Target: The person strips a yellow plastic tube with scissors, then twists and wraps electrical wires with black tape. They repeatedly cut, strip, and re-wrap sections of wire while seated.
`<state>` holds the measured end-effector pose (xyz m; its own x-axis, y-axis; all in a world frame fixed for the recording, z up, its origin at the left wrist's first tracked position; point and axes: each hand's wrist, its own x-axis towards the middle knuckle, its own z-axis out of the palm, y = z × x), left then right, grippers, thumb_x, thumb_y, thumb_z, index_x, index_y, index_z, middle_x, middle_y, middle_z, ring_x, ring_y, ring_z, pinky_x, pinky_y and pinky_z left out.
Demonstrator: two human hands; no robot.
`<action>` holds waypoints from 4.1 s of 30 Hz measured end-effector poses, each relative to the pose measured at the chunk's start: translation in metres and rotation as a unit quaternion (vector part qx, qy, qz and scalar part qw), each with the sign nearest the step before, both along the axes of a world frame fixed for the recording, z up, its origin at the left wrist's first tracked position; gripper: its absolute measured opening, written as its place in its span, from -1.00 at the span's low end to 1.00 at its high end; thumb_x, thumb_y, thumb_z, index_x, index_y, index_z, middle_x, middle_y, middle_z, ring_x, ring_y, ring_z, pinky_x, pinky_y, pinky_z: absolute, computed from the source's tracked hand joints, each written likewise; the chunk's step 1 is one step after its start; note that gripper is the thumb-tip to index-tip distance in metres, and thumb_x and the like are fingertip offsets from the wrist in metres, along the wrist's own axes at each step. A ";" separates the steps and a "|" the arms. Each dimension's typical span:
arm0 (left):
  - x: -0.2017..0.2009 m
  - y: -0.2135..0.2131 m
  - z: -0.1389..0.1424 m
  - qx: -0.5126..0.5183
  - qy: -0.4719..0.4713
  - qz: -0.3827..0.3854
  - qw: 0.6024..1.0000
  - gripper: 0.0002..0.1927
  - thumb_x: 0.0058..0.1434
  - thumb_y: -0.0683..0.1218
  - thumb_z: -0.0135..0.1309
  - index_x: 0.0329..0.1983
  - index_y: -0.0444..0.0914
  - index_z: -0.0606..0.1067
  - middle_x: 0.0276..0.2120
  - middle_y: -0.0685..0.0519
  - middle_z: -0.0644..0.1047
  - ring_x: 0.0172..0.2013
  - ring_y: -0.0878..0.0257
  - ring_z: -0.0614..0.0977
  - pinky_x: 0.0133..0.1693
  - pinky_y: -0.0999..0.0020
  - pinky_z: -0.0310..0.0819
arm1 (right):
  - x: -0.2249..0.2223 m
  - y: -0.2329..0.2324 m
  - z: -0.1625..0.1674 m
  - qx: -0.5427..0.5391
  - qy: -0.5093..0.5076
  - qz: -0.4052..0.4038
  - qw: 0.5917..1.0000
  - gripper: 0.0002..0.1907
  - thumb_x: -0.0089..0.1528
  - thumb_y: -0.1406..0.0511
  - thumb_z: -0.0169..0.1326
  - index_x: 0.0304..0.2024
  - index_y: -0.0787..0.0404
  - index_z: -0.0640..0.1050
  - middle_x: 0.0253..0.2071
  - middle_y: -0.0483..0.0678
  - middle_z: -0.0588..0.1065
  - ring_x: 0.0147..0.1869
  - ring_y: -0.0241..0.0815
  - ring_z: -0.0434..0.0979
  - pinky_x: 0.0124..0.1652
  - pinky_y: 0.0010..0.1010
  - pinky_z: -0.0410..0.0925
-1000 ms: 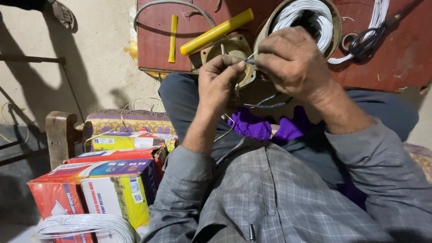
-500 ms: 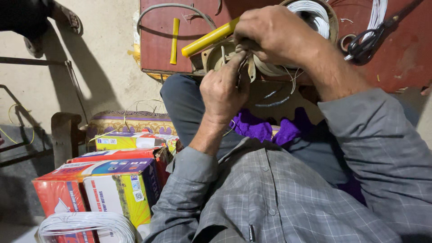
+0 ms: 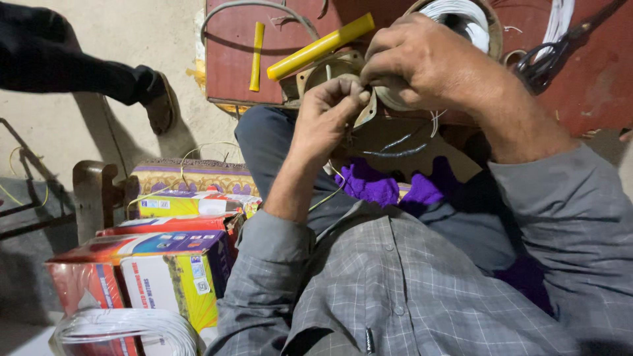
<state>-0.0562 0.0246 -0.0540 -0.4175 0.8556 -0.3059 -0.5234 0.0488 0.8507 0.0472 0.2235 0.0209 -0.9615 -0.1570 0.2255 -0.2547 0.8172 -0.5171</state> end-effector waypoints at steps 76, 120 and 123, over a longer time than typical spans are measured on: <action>0.010 -0.016 0.041 -0.011 0.764 0.117 0.634 -0.66 0.18 -0.15 0.30 0.03 -0.07 0.56 -0.19 0.09 0.45 -0.14 0.12 0.50 0.08 0.06 0.30 | 0.002 -0.012 -0.027 -0.028 0.019 -0.064 0.997 -0.81 0.26 0.24 0.28 -0.12 0.16 0.65 -0.18 -0.07 0.51 0.05 0.02 0.49 0.21 -0.05 0.24; -0.005 -0.016 0.036 -0.098 0.657 0.051 0.746 -0.56 0.09 -0.18 0.28 0.03 -0.20 0.44 -0.19 0.05 0.54 -0.15 0.09 0.60 -0.06 0.16 0.40 | 0.003 -0.016 -0.023 0.005 0.027 -0.056 0.998 -0.76 0.21 0.23 0.32 -0.11 0.14 0.63 -0.18 -0.12 0.50 0.06 -0.06 0.51 0.17 -0.09 0.23; 0.004 -0.012 0.039 -0.085 0.724 0.112 0.675 -0.63 0.10 -0.14 0.33 -0.06 -0.18 0.45 -0.25 0.01 0.45 -0.16 -0.01 0.54 0.04 0.08 0.33 | 0.000 -0.015 -0.020 -0.028 0.011 -0.064 0.998 -0.79 0.22 0.23 0.31 -0.14 0.14 0.65 -0.23 -0.12 0.51 -0.01 -0.05 0.51 0.11 -0.10 0.24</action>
